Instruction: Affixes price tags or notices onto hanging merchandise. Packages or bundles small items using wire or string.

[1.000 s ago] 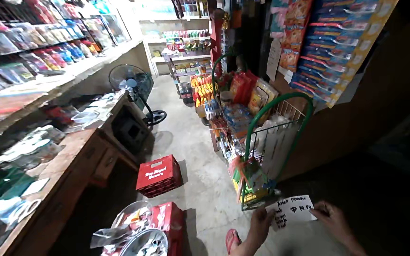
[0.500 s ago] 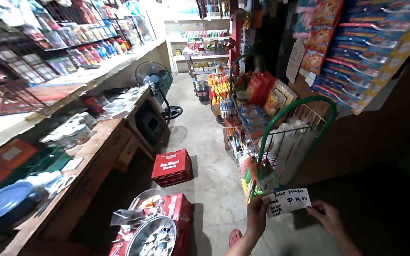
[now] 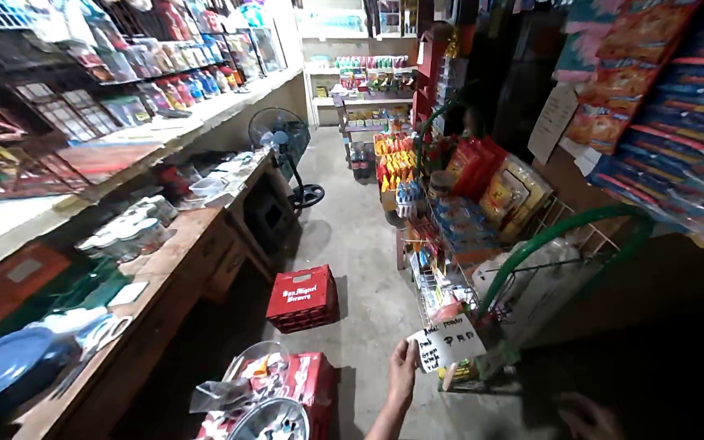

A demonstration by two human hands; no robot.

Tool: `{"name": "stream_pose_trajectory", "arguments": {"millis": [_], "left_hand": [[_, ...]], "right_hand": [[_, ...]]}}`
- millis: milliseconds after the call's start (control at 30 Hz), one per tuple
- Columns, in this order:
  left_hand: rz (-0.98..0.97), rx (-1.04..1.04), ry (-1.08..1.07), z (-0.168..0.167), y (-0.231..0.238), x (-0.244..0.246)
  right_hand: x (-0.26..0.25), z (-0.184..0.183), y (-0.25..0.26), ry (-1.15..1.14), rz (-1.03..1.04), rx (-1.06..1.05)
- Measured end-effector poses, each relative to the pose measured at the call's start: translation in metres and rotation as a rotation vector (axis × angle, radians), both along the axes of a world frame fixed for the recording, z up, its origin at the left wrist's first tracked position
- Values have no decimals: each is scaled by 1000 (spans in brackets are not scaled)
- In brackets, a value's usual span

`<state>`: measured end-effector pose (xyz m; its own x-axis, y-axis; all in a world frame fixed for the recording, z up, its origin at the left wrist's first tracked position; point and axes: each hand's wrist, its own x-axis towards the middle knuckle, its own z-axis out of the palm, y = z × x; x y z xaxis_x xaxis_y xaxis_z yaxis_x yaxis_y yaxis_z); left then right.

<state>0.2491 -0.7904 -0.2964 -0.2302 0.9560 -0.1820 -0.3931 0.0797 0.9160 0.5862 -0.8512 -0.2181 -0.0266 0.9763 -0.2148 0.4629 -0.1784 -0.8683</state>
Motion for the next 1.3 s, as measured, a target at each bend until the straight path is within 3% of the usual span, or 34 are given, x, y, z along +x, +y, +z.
{"name": "stream_pose_trajectory", "arguments": {"millis": [133, 267, 500, 633, 767, 1100, 1300], "left_hand": [[-142, 72, 92, 6, 15, -21], [-252, 156, 293, 29, 13, 14], [-357, 239, 290, 23, 10, 60], [-315, 330, 404, 31, 20, 68], [-398, 268, 566, 38, 32, 78], [-346, 253, 667, 38, 40, 97], [-274, 212, 646, 32, 32, 95]], "right_hand": [[-28, -13, 12, 89, -105, 107], [-50, -10, 18, 190, -95, 169], [-43, -14, 33, 82, -477, 115], [-42, -4, 44, 57, -519, 172], [-33, -12, 59, 68, -570, 146], [-17, -41, 77, 106, -543, 211], [-21, -41, 81, 96, -507, 228]]}}
